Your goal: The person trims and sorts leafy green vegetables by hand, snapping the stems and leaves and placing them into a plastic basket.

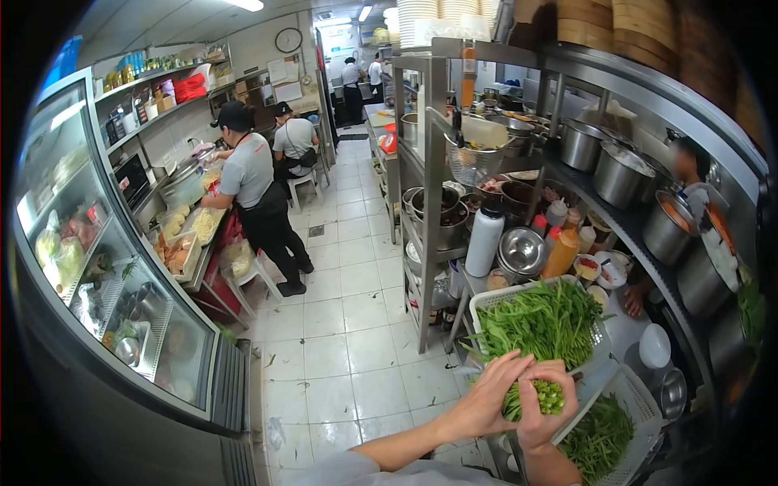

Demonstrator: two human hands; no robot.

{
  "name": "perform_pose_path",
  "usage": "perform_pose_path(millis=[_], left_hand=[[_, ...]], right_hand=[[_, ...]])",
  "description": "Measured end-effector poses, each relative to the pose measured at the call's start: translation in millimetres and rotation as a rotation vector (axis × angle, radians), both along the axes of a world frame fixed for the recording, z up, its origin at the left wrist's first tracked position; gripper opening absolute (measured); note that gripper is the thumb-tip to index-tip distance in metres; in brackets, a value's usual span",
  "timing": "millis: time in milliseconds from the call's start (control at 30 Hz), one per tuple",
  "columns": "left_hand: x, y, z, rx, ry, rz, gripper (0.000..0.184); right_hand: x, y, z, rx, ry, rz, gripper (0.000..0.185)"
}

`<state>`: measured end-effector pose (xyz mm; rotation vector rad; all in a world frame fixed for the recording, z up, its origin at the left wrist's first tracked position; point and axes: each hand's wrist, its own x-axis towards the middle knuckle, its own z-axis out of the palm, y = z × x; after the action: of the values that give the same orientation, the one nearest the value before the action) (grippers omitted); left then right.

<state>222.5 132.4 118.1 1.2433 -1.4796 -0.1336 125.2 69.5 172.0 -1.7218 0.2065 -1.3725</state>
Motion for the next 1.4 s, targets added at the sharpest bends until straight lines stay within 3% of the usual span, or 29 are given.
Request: perform_pose_path(millis=[200,433,500,600,633,700,767,867,900,933,967,1000,1067,1167,1267,1333,1400], left_hand=[[23.2,-3.0,10.7,0.103,-0.062,0.039,0.094],[21.6,-32.9,38.9,0.189,-0.187,-0.038,0.091],[15.3,-49.1,41.0,0.12,-0.189,-0.048,0.096],[35.9,-85.3,74.5,-0.027,-0.367,-0.022,0.084],[44.2,-95.7,95.5,-0.029,-0.475,0.011,0.08],[52.7,-124.5,120.2,0.024,-0.644,0.091,0.075],[55.3,-152.5,140.7,0.067,-0.938,0.074,0.064],[45.5,-199.6,151.5,-0.069,-1.151,-0.03,0.043],[41.7,-214.3,154.5,-0.029,-1.224,-0.059,0.034],[37.6,-227.0,157.8,0.006,-1.297,-0.083,0.025],[27.9,-233.0,169.5,0.242,-1.383,-0.006,0.013],[29.2,-244.1,169.6,0.111,-1.355,-0.049,0.017],[27.0,-261.2,163.2,0.116,-1.366,-0.066,0.027],[22.9,-245.8,146.1,-0.052,-1.317,0.104,0.053],[15.7,-189.4,148.1,0.089,-1.023,0.137,0.064],[15.4,-168.4,106.4,0.038,-0.868,0.216,0.059],[10.8,-159.5,43.9,0.177,-0.71,0.144,0.057]], right_hand=[[10.8,-14.9,-9.1,-0.099,-0.095,0.079,0.025],[-5.0,-45.3,-13.8,0.006,-0.161,0.005,0.068],[-6.2,-62.8,-8.6,-0.084,-0.196,0.004,0.076],[-5.1,-98.1,27.2,-0.176,-0.359,-0.022,0.101],[-17.2,-116.1,45.9,-0.313,-0.393,-0.194,0.108],[-63.6,-122.1,85.7,-0.598,-0.132,-0.47,0.11],[-91.1,-115.3,117.6,-0.884,0.419,-0.6,0.099],[-60.5,-137.3,113.9,-0.912,0.789,-0.615,0.093],[-53.3,-159.2,101.6,-0.964,0.812,-0.701,0.099],[-49.2,-180.7,93.2,-0.821,0.837,-0.627,0.101],[-47.0,-197.2,84.3,-0.68,0.855,-0.551,0.105],[-47.1,-207.6,74.8,-0.637,0.838,-0.56,0.105],[-46.9,-228.3,57.3,-0.564,0.793,-0.575,0.107],[-39.2,-250.1,28.9,-0.437,0.662,-0.527,0.105],[-38.0,-261.4,6.5,-0.233,0.701,-0.412,0.097],[-31.1,-282.0,-45.0,-0.106,0.744,-0.341,0.091],[-25.5,-298.4,-94.4,0.005,1.013,-0.283,0.093]])
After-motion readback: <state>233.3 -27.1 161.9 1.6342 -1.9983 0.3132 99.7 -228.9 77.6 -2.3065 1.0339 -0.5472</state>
